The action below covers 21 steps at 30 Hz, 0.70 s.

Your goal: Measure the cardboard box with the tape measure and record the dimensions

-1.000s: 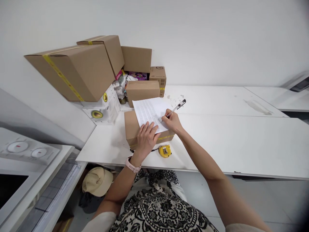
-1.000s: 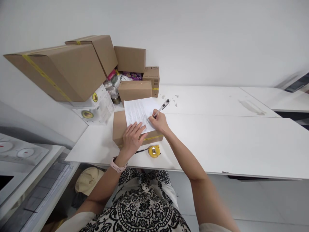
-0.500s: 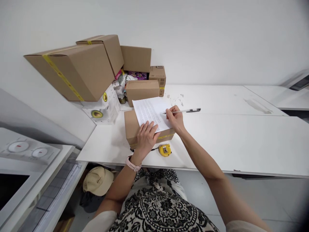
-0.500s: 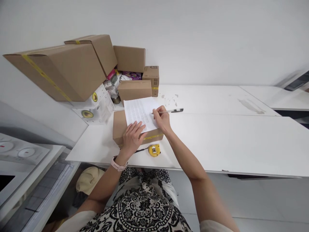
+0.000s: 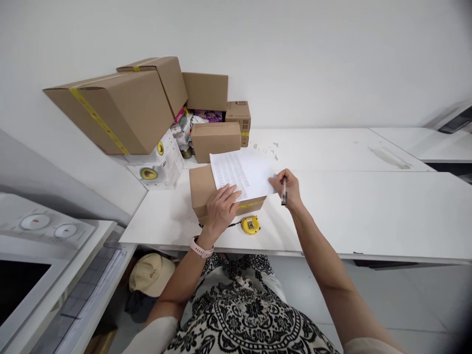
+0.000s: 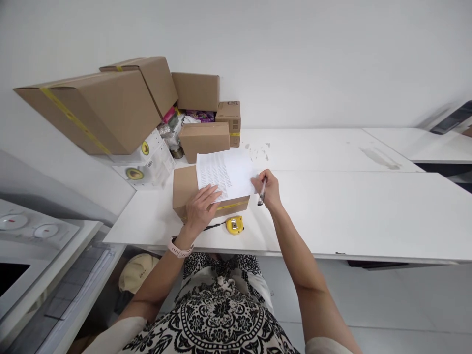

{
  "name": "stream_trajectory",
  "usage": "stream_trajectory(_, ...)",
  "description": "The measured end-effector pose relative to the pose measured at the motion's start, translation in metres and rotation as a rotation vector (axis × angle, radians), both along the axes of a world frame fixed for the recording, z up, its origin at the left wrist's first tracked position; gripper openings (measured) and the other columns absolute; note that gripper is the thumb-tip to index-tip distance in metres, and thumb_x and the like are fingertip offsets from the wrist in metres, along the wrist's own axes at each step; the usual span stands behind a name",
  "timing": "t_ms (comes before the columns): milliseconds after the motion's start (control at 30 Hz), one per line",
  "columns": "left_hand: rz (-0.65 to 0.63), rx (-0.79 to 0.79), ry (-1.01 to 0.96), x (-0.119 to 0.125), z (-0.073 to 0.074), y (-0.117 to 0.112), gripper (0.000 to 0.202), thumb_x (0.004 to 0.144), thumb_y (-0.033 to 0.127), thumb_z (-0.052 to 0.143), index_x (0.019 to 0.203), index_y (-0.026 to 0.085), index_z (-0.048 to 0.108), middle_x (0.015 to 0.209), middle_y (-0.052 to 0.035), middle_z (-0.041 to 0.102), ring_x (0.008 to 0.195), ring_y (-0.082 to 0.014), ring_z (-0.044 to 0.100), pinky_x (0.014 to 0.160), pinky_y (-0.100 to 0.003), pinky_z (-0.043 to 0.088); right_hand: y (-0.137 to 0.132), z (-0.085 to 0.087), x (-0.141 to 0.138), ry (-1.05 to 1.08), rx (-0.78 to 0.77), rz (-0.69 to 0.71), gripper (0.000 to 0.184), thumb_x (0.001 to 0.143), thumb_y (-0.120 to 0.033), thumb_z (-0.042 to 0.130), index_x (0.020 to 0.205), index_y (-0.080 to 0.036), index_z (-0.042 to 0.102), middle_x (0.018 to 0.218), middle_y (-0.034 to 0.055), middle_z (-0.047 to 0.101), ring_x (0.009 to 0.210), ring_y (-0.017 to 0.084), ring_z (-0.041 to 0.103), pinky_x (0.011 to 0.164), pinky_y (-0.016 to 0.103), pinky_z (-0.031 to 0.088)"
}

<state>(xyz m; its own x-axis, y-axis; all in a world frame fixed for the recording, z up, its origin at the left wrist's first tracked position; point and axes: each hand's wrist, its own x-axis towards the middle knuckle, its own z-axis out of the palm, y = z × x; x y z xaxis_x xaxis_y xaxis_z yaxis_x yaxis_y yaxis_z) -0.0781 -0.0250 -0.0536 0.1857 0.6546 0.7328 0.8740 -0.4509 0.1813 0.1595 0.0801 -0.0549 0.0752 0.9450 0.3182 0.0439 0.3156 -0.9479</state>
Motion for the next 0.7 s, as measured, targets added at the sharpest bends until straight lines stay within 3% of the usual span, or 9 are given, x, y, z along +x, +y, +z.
stream_trajectory(100, -0.003, 0.129, -0.129, -0.004, -0.004, -0.029, 0.026, 0.095, 0.02, 0.059, 0.118, 0.021, 0.07, 0.125, -0.0108, 0.073, 0.125, -0.0259, 0.064, 0.102, -0.044, 0.055, -0.001, -0.008, 0.026, 0.123, 0.098, -0.159, 0.039, 0.068, -0.033, 0.078, 0.071, -0.023, 0.041, 0.063, -0.0066, 0.043, 0.057, 0.008, 0.036, 0.054, 0.026, 0.029)
stream_trajectory(200, -0.048, 0.186, -0.234, -0.002, -0.02, -0.06, 0.025, 0.094, 0.013, 0.056, 0.115, 0.02, 0.068, 0.109, -0.0096, 0.077, 0.105, -0.0226, 0.072, 0.091, -0.041, 0.058, -0.005, -0.025, 0.07, 0.233, 0.073, -0.285, 0.048, 0.06, -0.038, 0.083, 0.071, -0.023, 0.038, 0.065, -0.0073, 0.044, 0.057, 0.008, 0.038, 0.054, 0.024, 0.031)
stream_trajectory(300, -0.127, 0.062, -0.247, 0.008, -0.042, -0.077, 0.025, 0.094, 0.011, 0.055, 0.114, 0.021, 0.066, 0.105, -0.0083, 0.076, 0.097, -0.021, 0.072, 0.088, -0.038, 0.059, -0.015, -0.053, 0.113, 0.247, -0.017, -0.365, 0.053, 0.052, -0.041, 0.086, 0.07, -0.023, 0.039, 0.065, -0.007, 0.045, 0.058, 0.009, 0.04, 0.053, 0.024, 0.032)
stream_trajectory(433, -0.196, -0.167, -0.229, 0.031, -0.066, -0.076, 0.038, 0.091, 0.014, 0.061, 0.128, 0.021, 0.057, 0.123, -0.0115, 0.07, 0.116, -0.0256, 0.065, 0.1, -0.044, 0.055, -0.04, -0.091, 0.154, 0.164, -0.148, -0.406, 0.054, 0.049, -0.041, 0.087, 0.068, -0.023, 0.039, 0.063, -0.0074, 0.042, 0.058, 0.009, 0.04, 0.055, 0.024, 0.032)
stream_trajectory(500, -0.204, -0.274, -0.229, 0.041, -0.076, -0.07, 0.051, 0.086, 0.016, 0.068, 0.134, 0.02, 0.05, 0.134, -0.014, 0.063, 0.126, -0.0293, 0.059, 0.105, -0.048, 0.052, -0.052, -0.103, 0.168, 0.009, -0.212, -0.402, 0.049, 0.055, -0.043, 0.084, 0.068, -0.023, 0.041, 0.062, -0.007, 0.041, 0.057, 0.01, 0.039, 0.056, 0.025, 0.031)
stream_trajectory(567, -0.199, -0.37, -0.232, 0.048, -0.084, -0.063, 0.063, 0.08, 0.017, 0.074, 0.136, 0.02, 0.046, 0.14, -0.0158, 0.057, 0.132, -0.0324, 0.053, 0.108, -0.051, 0.049, -0.06, -0.106, 0.177, -0.278, -0.298, -0.414, 0.038, 0.066, -0.042, 0.078, 0.07, -0.023, 0.046, 0.061, -0.0051, 0.043, 0.058, 0.012, 0.039, 0.057, 0.027, 0.029)
stream_trajectory(633, -0.192, -0.442, -0.235, 0.053, -0.092, -0.058, 0.069, 0.077, 0.017, 0.078, 0.136, 0.02, 0.043, 0.144, -0.0166, 0.053, 0.136, -0.0342, 0.049, 0.11, -0.053, 0.047, -0.063, -0.101, 0.181, -0.632, -0.348, -0.487, 0.024, 0.078, -0.037, 0.071, 0.076, -0.023, 0.051, 0.065, -0.0013, 0.05, 0.065, 0.016, 0.045, 0.059, 0.028, 0.026)
stream_trajectory(700, -0.186, -0.48, -0.241, 0.055, -0.1, -0.053, 0.071, 0.075, 0.017, 0.079, 0.136, 0.021, 0.042, 0.145, -0.017, 0.051, 0.137, -0.0348, 0.047, 0.112, -0.054, 0.044, -0.059, -0.09, 0.175, -0.93, -0.305, -0.561, 0.014, 0.087, -0.033, 0.063, 0.083, -0.022, 0.055, 0.075, 0.0043, 0.058, 0.077, 0.021, 0.051, 0.061, 0.029, 0.025)
